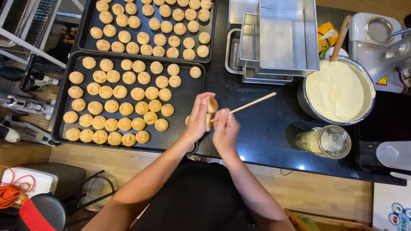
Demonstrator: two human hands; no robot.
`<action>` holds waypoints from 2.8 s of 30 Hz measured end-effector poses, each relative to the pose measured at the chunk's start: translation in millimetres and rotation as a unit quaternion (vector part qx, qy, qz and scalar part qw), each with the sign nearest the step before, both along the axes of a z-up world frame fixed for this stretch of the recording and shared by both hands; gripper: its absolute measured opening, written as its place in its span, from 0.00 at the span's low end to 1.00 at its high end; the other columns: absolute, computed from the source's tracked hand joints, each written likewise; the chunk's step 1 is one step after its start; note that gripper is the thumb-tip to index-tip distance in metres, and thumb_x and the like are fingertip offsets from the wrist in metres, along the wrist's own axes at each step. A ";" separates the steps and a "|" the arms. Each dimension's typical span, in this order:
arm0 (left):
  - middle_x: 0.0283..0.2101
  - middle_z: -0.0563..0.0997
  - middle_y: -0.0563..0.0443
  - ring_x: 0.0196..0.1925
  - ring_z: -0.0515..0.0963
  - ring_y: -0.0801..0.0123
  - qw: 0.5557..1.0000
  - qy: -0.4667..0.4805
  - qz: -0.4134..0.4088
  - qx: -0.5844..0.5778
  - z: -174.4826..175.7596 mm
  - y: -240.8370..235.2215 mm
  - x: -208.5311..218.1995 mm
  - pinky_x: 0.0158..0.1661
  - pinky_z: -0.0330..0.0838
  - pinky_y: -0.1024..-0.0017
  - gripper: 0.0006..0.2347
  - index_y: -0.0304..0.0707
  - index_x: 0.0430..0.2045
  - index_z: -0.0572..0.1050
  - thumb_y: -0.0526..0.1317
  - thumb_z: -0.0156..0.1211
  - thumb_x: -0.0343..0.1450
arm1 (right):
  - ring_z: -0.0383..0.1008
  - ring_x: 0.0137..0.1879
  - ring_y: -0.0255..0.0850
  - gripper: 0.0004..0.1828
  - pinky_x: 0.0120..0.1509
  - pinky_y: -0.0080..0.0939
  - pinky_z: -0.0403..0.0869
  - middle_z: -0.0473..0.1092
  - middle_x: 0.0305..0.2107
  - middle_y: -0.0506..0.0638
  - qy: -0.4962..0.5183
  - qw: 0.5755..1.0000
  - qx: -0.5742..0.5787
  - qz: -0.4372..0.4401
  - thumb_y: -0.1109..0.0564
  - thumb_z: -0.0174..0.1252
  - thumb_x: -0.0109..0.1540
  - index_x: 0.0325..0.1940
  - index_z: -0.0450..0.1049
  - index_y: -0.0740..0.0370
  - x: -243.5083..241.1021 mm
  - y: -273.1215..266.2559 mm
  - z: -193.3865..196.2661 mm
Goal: The person uses a wooden skewer to poke holes in small round biscuits on baking trays, then moves the trays to a rolling rack. The person handles the biscuits one at a time and arranges them on the trays.
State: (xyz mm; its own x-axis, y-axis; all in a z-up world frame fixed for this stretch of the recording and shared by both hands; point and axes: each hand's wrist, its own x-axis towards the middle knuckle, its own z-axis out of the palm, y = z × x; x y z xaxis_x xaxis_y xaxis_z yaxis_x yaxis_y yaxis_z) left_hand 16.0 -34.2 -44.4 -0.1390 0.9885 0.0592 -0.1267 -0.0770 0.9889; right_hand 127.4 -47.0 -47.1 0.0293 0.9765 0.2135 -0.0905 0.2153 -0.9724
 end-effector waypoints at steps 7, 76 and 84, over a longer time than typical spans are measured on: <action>0.39 0.73 0.52 0.36 0.71 0.75 0.973 -0.209 -0.003 -0.099 -8.8 4.8 -1.8 0.37 0.69 0.76 0.17 0.38 0.54 0.70 0.48 0.35 0.83 | 0.57 0.27 0.30 0.14 0.30 0.32 0.55 0.66 0.27 0.45 0.052 0.997 -0.058 0.012 0.54 0.44 0.73 0.38 0.70 0.63 -1.2 -8.9 -16.8; 0.44 0.74 0.38 0.44 0.77 0.45 0.868 0.456 0.100 -0.170 -90.4 -15.2 -65.6 0.42 0.72 0.53 0.20 0.30 0.46 0.71 0.52 0.59 0.75 | 0.66 0.24 0.28 0.18 0.29 0.33 0.64 0.69 0.18 0.44 -0.201 0.966 -0.155 0.055 0.50 0.50 0.71 0.34 0.77 0.61 10.9 -12.1 -82.4; 0.55 0.72 0.39 0.57 0.72 0.46 0.849 0.522 0.033 -0.079 -79.3 50.7 -52.3 0.53 0.70 0.55 0.17 0.34 0.53 0.71 0.47 0.55 0.75 | 0.64 0.25 0.26 0.18 0.29 0.31 0.63 0.68 0.20 0.42 -0.178 0.969 -0.170 0.030 0.50 0.50 0.71 0.35 0.77 0.61 23.7 -1.0 -73.5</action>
State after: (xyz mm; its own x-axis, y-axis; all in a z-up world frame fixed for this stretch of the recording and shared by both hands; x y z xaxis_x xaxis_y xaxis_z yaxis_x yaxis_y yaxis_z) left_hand -36.3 16.5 -123.7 -0.1476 0.9877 0.0512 0.8240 0.0941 0.5588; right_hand 151.1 -48.0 -120.6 -0.0460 0.9899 -0.1340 0.2620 -0.1175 -0.9579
